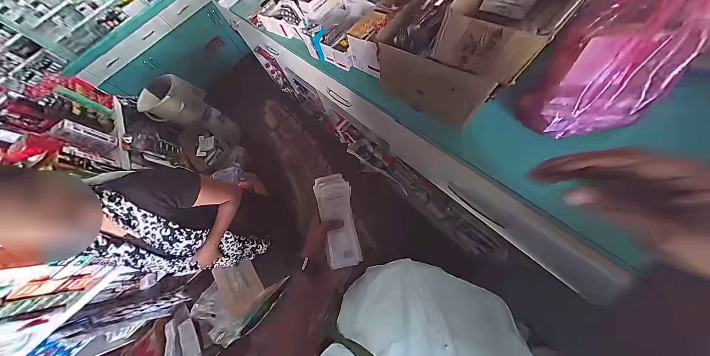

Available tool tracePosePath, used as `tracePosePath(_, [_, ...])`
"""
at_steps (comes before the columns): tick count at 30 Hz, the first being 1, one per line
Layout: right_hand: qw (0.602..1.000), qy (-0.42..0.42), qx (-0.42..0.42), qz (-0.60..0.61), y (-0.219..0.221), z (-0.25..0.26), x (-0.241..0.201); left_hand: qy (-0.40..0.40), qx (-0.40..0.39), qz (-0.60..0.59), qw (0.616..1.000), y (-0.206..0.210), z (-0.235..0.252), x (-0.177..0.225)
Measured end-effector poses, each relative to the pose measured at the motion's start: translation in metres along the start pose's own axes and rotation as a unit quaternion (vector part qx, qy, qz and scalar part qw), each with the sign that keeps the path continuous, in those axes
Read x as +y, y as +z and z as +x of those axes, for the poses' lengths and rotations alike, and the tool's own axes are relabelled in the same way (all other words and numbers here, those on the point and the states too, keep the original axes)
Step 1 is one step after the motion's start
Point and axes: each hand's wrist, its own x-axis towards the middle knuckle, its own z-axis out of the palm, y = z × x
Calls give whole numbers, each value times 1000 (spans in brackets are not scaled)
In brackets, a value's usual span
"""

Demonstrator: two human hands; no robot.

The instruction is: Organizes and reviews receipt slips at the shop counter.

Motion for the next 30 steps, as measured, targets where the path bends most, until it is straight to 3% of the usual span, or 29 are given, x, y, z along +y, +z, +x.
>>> tracePosePath(2, [994,63,-55,70,82,-7,35,10,-52,-116,992,24,-12,44])
tracePosePath(4, [982,138,-74,105,151,-7,69,7,-101,-160,982,44,-25,73])
tracePosePath(7, [964,195,-39,174,197,-2,71,-12,-168,-202,965,68,-33,89])
tracePosePath(12, [960,254,-36,109,185,-5,57,-47,-248,-200,947,87,-44,88])
tracePosePath(16, [936,311,1,163,177,-18,63,-20,-280,-292,914,95,-41,77])
tracePosePath(23, [932,284,82,208,182,-32,53,-105,-274,-363,884,113,-50,65])
tracePosePath(30, [932,273,77,225,170,-29,61,-44,-338,-398,852,122,-38,51])
